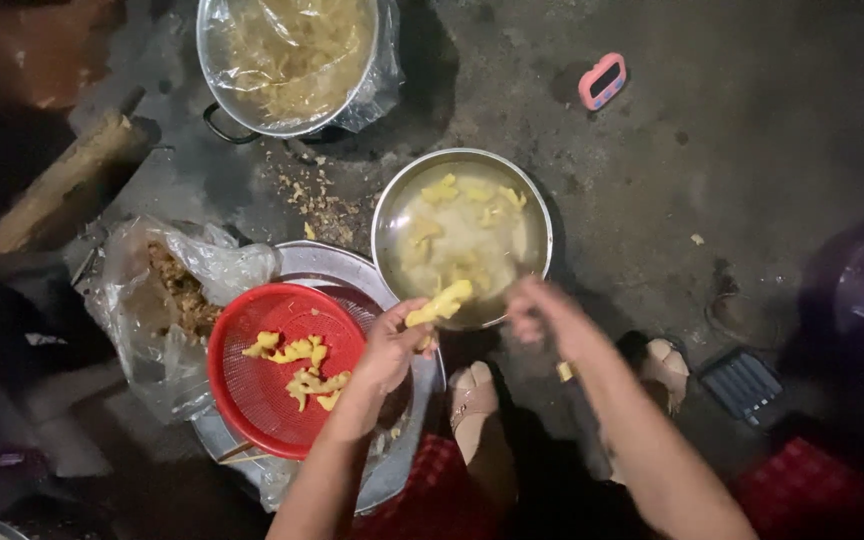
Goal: Peeling and trimming ginger roots with a knife and sorting them into a strainer.
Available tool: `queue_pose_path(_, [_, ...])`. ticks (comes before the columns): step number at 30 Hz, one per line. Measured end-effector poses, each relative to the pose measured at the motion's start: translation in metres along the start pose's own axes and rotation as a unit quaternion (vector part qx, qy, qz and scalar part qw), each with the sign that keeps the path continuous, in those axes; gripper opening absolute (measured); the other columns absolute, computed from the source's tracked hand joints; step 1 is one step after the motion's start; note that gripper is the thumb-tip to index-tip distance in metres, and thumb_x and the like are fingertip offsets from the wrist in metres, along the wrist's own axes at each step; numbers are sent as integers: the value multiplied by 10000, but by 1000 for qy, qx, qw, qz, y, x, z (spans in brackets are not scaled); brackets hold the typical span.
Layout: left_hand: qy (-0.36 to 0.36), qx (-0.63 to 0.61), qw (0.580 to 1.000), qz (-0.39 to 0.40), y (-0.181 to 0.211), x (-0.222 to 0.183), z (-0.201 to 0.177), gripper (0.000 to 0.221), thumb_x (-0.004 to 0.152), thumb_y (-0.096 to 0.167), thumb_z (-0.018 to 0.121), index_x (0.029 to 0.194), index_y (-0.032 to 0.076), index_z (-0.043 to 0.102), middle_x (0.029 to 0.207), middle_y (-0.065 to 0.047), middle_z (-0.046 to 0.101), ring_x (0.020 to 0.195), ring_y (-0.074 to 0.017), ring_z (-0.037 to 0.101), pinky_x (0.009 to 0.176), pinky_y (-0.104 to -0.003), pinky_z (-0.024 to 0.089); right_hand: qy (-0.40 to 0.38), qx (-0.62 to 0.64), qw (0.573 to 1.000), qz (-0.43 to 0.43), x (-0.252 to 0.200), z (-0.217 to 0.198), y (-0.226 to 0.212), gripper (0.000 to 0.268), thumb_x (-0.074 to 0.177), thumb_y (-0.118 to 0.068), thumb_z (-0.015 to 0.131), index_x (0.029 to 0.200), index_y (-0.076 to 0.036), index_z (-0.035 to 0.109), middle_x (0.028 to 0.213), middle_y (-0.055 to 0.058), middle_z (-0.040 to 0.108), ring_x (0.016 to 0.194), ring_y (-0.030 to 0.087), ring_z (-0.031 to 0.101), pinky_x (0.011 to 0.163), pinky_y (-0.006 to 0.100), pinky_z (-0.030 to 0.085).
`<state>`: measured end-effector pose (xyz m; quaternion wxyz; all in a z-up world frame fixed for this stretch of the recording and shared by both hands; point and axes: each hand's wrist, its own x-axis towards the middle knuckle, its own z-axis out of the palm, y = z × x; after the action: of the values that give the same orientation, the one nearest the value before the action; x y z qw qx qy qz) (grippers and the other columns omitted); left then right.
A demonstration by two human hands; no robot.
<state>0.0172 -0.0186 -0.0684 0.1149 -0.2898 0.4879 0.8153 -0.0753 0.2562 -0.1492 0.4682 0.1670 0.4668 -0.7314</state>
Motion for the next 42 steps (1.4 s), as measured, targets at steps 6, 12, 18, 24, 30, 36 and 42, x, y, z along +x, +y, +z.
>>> queue_pose_path(6, [28, 4, 999, -27, 4, 3, 10, 425, 932, -54, 613, 1351, -46, 543, 1020, -181, 662, 728, -260, 736, 599, -334, 690, -102, -20, 992, -72, -89, 103, -84, 734, 985, -252, 632, 1597, -195, 231, 665, 40, 445, 519, 93, 436, 428, 183, 356])
queue_pose_path(12, [25, 115, 992, 37, 25, -12, 35, 373, 935, -34, 636, 1306, -27, 597, 976, -100, 670, 744, -164, 707, 676, -302, 680, -119, 29, 991, 50, -32, 89, 21, 846, 1015, -174, 643, 1642, -214, 77, 569, 76, 404, 416, 119, 397, 344, 202, 336])
queue_pose_path(18, [35, 182, 981, 58, 5, -8, -3, 434, 863, -58, 749, 1284, 20, 679, 994, -148, 718, 776, -154, 674, 703, -291, 665, -103, 102, 985, 93, -14, 18, -15, 416, 997, -568, 562, 975, -152, 578, 608, -56, 334, 503, 48, 367, 420, 172, 293])
queue_pose_path(24, [111, 233, 961, 100, 25, -10, 24, 435, 755, -43, 860, 1146, 40, 688, 960, -118, 719, 780, -160, 665, 687, -251, 623, -133, -10, 991, 34, -49, 63, -47, 347, 1010, -400, 622, 953, -58, 602, 683, 35, 459, 521, 109, 476, 384, 207, 355])
queue_pose_path(30, [118, 270, 946, 135, 17, -11, 31, 402, 748, -24, 870, 1097, 85, 703, 941, -107, 780, 816, -142, 675, 758, -279, 606, -165, 89, 981, 42, -48, 97, -9, 765, 1046, -244, 572, 1626, -211, 75, 832, 87, 381, 542, 138, 444, 377, 221, 420])
queue_pose_path(36, [64, 312, 927, 199, 36, -23, 43, 341, 735, -6, 876, 1014, 99, 711, 937, -65, 781, 804, -124, 648, 736, -284, 563, -189, 130, 972, 56, -49, 75, -54, 309, 1068, -374, 551, 889, -150, 437, 702, -28, 369, 503, 77, 384, 401, 186, 339])
queue_pose_path(42, [27, 277, 933, 229, 41, -19, 35, 263, 846, -58, 766, 1006, 45, 585, 1116, -144, 699, 1033, -249, 615, 848, -364, 495, -209, 152, 959, 115, -30, 21, -15, 503, 1032, -623, 474, 904, -138, 426, 680, -62, 368, 530, 53, 381, 452, 191, 344])
